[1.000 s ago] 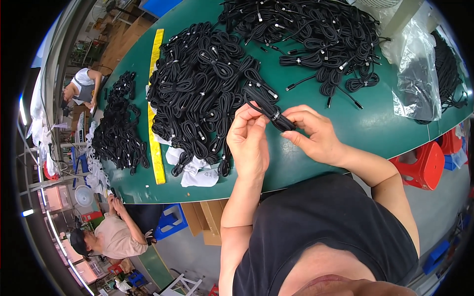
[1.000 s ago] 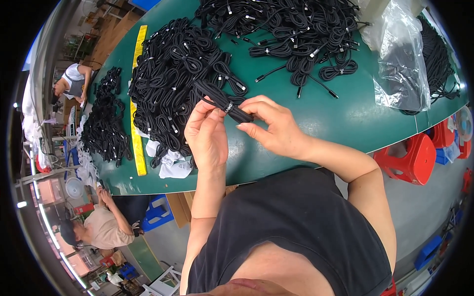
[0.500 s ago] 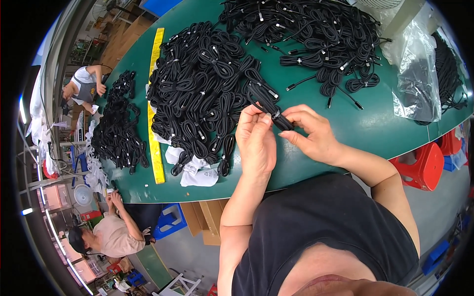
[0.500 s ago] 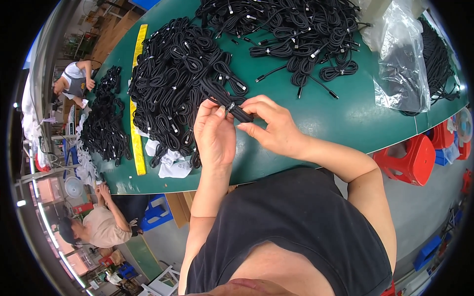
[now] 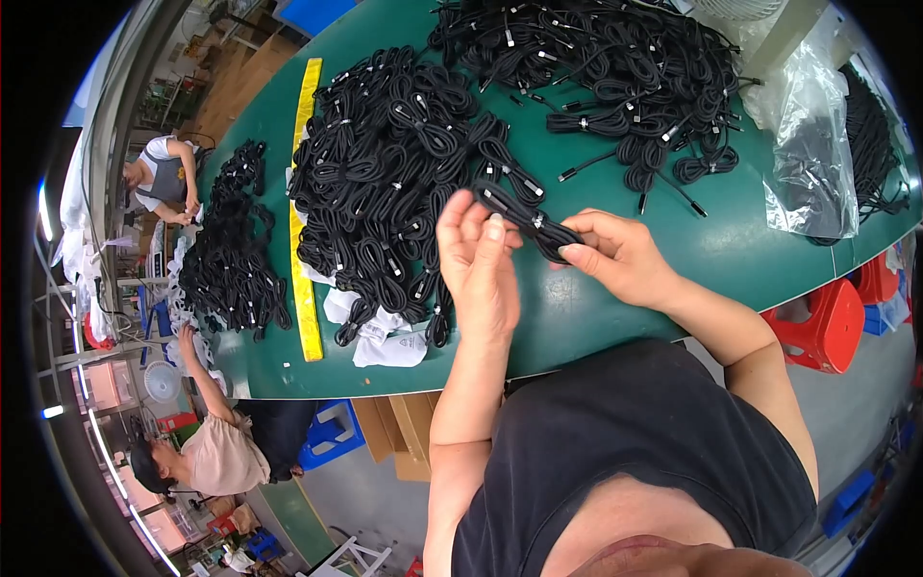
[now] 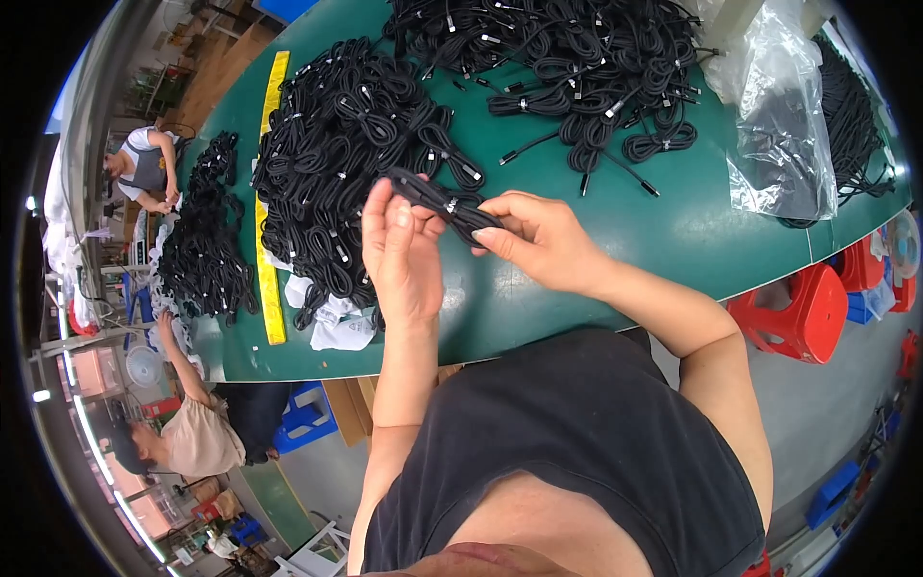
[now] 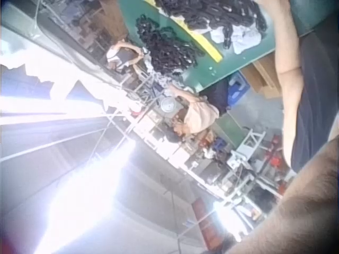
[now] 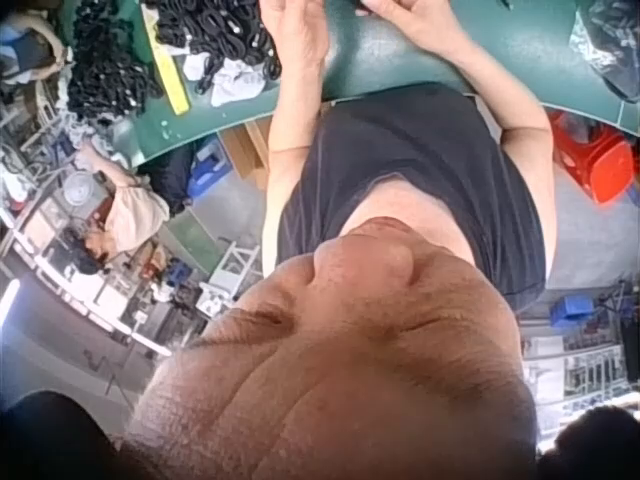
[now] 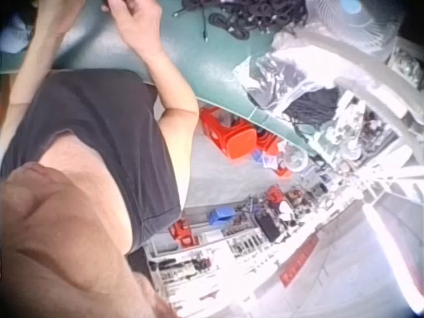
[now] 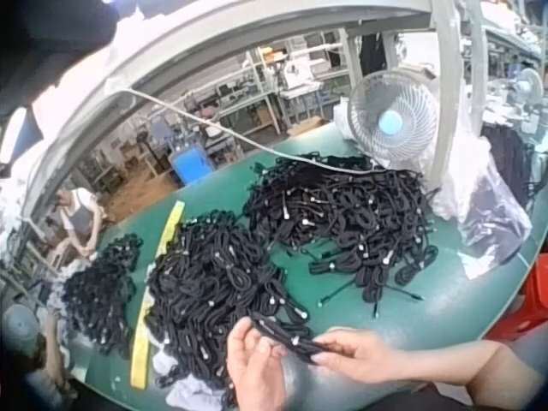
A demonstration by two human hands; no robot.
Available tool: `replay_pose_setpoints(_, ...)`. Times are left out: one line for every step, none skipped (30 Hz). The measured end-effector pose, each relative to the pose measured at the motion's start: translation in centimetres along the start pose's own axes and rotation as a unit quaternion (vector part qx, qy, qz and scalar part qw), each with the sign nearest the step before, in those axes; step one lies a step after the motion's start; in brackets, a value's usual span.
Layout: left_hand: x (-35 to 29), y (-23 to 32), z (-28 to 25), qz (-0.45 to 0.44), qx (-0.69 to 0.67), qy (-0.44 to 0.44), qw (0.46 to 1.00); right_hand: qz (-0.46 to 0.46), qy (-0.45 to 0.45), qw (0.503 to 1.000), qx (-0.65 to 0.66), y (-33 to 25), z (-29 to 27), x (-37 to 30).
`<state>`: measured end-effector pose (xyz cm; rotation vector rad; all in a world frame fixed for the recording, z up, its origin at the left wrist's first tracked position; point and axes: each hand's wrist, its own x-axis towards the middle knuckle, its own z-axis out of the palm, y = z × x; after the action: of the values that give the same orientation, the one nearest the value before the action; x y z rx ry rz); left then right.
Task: Bundling and securing black power cables with ties at a factory workbench.
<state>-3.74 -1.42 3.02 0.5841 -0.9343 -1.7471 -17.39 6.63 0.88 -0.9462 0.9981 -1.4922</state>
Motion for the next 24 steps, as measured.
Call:
replay_pose_setpoints(0.3, 0.2, -0.6, 0.004, 0.031, -0.014, 0.999, 0.034, -0.016, 0.999, 0.027, -0.7, -0.2, 0.1)
replay_pose_setpoints(0.5, 0.4, -1.1, -0.008, 0.033, -0.018, 0.999, 0.033, -0.015, 0.999, 0.027, -1.0, -0.7, 0.2)
replay_pose_setpoints(0.6, 0.7, -1.7, -0.027, 0.021, -0.039, 0.999, 0.063, -0.04, 0.997, 0.032, -1.3, -1.1, 0.3)
replay_pose_setpoints(0.6, 0.7, -2.2, -0.046, 0.009, -0.06, 0.997, 0.093, -0.065, 0.993, 0.037, -1.5, -1.4, 0.4)
replay_pose_setpoints(0.5, 0.6, -2.6, -0.046, 0.01, -0.061, 0.997, 0.092, -0.065, 0.993, 0.037, -1.5, -1.4, 0.4)
replay_pose_setpoints(0.3, 0.3, -2.8, -0.029, 0.069, -0.059, 0.995, 0.094, -0.041, 0.995, 0.004, -1.5, -1.4, 0.4)
replay_pose_setpoints(0.2, 0.2, -3.0, -0.011, 0.129, -0.057, 0.99, 0.096, -0.017, 0.995, -0.03, -1.4, -1.5, 0.4)
replay_pose_setpoints(0.2, -0.1, -2.9, -0.012, 0.128, -0.059, 0.99, 0.095, -0.014, 0.995, -0.031, -1.3, -1.4, 0.3)
replay_pose_setpoints(0.2, -0.2, -2.6, 0.017, 0.157, -0.034, 0.987, -0.065, 0.01, 0.965, -0.253, -1.1, -1.2, 0.0)
replay_pose_setpoints(0.3, -0.4, -2.3, 0.046, 0.185, -0.009, 0.982, -0.218, 0.033, 0.861, -0.459, -0.7, -0.9, -0.2)
replay_pose_setpoints(0.4, -0.2, -2.5, 0.038, 0.184, -0.005, 0.982, -0.28, 0.073, 0.847, -0.446, 0.2, -0.3, 0.1)
replay_pose_setpoints(0.4, -0.1, -2.4, 0.032, 0.198, 0.003, 0.98, -0.28, 0.081, 0.844, -0.451, 0.5, -0.3, 0.1)
replay_pose_setpoints(0.5, -0.2, -2.6, 0.025, 0.208, -0.003, 0.978, -0.239, 0.07, 0.868, -0.43, 0.6, -0.3, 0.2)
replay_pose_setpoints(0.6, -0.3, -3.0, 0.018, 0.219, -0.009, 0.976, -0.199, 0.06, 0.89, -0.407, 0.6, -0.6, 0.2)
replay_pose_setpoints(0.8, -0.4, -4.0, -0.014, 0.236, -0.032, 0.971, -0.143, 0.013, 0.918, -0.369, 0.1, -1.2, 0.5)
replay_pose_setpoints(1.1, -0.3, -4.5, -0.015, 0.237, -0.036, 0.971, -0.144, 0.018, 0.918, -0.369, -0.5, -1.6, 1.0)
replay_pose_setpoints(1.4, -0.2, -4.9, -0.052, 0.19, -0.02, 0.98, -0.087, 0.002, 0.938, -0.336, -1.2, -2.1, 1.5)
replay_pose_setpoints(1.6, 0.1, -5.4, -0.087, 0.144, -0.003, 0.986, -0.03, -0.015, 0.954, -0.299, -1.7, -2.6, 2.2)
replay_pose_setpoints(2.2, 0.1, -5.4, -0.074, 0.122, 0.039, 0.989, -0.153, 0.056, 0.893, -0.42, -1.0, -3.8, 3.2)
replay_pose_setpoints(2.9, 0.3, -5.4, -0.051, 0.07, 0.05, 0.995, -0.171, 0.092, 0.844, -0.499, -0.8, -5.2, 3.9)
replay_pose_setpoints(3.7, 1.0, -5.9, -0.026, 0.025, 0.077, 0.996, -0.227, 0.105, 0.765, -0.594, -0.9, -5.9, 5.1)
replay_pose_setpoints(4.5, 1.5, -6.4, -0.003, -0.024, 0.102, 0.995, -0.278, 0.119, 0.669, -0.679, -0.9, -6.7, 6.2)
replay_pose_setpoints(5.2, 2.0, -7.0, 0.013, -0.089, 0.088, 0.992, -0.276, 0.12, 0.615, -0.729, -0.6, -7.6, 7.0)
replay_pose_setpoints(5.7, 2.3, -7.5, 0.029, -0.168, 0.062, 0.983, -0.274, 0.12, 0.558, -0.774, 0.1, -8.6, 7.7)
